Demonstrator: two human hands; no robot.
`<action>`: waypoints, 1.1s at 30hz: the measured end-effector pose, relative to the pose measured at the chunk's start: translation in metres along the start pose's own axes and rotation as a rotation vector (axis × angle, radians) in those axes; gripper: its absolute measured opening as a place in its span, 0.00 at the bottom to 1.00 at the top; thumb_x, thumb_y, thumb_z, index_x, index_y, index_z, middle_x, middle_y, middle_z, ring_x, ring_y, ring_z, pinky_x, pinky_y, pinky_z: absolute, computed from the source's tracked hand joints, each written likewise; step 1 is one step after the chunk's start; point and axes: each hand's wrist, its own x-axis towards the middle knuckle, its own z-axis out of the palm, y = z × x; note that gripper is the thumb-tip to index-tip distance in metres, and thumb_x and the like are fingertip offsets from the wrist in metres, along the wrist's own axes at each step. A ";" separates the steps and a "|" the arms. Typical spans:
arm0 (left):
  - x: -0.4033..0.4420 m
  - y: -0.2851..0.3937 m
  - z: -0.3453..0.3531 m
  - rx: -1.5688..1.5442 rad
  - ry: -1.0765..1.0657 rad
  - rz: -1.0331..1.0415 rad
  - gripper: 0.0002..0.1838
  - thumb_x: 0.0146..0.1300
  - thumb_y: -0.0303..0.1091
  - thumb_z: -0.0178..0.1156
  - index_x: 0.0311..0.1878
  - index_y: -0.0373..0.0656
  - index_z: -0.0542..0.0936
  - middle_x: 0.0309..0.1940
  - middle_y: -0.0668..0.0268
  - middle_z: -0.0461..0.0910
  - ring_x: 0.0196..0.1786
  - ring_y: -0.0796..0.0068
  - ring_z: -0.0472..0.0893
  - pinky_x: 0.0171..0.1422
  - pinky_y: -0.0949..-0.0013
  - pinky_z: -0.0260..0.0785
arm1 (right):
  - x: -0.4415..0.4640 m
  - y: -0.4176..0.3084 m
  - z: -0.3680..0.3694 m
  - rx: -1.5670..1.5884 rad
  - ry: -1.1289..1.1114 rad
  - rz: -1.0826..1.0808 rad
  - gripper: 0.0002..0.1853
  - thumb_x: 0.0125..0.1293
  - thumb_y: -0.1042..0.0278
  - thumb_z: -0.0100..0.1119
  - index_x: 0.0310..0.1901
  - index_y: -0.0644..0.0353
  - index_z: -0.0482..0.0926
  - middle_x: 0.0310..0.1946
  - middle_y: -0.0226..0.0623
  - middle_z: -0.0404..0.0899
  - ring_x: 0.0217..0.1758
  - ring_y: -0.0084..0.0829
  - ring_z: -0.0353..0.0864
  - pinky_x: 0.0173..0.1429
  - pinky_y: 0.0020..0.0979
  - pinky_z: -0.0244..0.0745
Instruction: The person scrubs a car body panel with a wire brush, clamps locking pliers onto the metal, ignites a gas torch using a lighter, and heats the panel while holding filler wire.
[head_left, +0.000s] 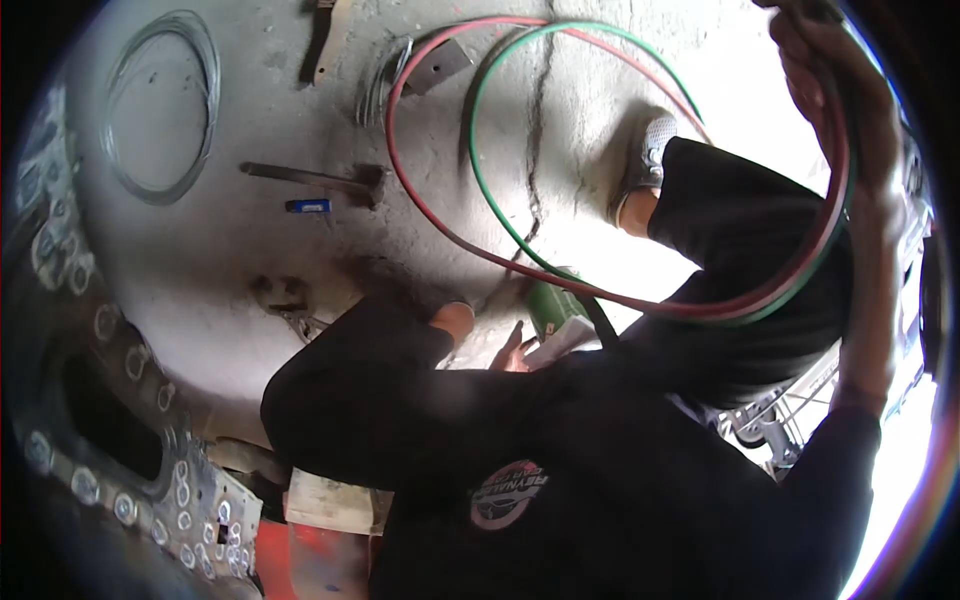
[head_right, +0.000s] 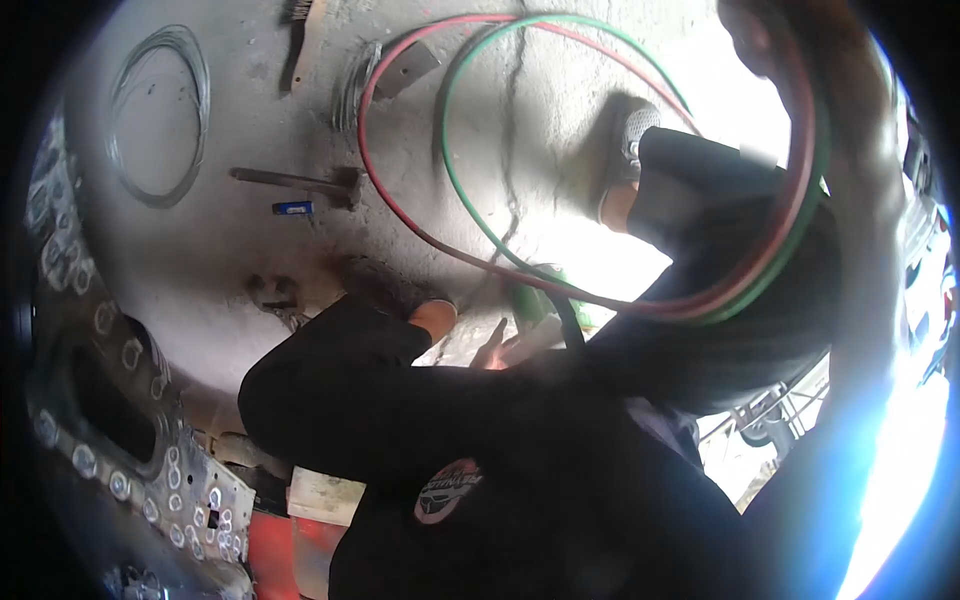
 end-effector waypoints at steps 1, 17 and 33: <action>-0.002 0.003 -0.002 -0.014 0.003 -0.005 0.29 0.72 0.55 0.59 0.64 0.41 0.80 0.54 0.54 0.85 0.54 0.63 0.85 0.57 0.60 0.76 | 0.024 0.009 -0.014 -0.035 -0.029 -0.089 0.13 0.78 0.64 0.55 0.51 0.67 0.76 0.36 0.30 0.77 0.32 0.14 0.71 0.38 0.20 0.69; -0.099 0.006 0.069 -0.293 0.195 -0.095 0.29 0.69 0.55 0.60 0.62 0.40 0.80 0.55 0.51 0.85 0.56 0.57 0.84 0.60 0.56 0.76 | 0.047 -0.036 -0.019 0.218 0.098 -0.373 0.17 0.76 0.62 0.57 0.56 0.68 0.78 0.34 0.29 0.76 0.33 0.16 0.73 0.36 0.17 0.67; -0.083 -0.094 0.016 -0.257 0.484 -0.102 0.30 0.67 0.55 0.61 0.60 0.39 0.81 0.55 0.48 0.84 0.58 0.51 0.84 0.62 0.52 0.75 | -0.065 -0.018 -0.011 0.410 -0.017 -0.376 0.14 0.78 0.53 0.59 0.47 0.56 0.78 0.23 0.22 0.72 0.20 0.13 0.71 0.22 0.16 0.68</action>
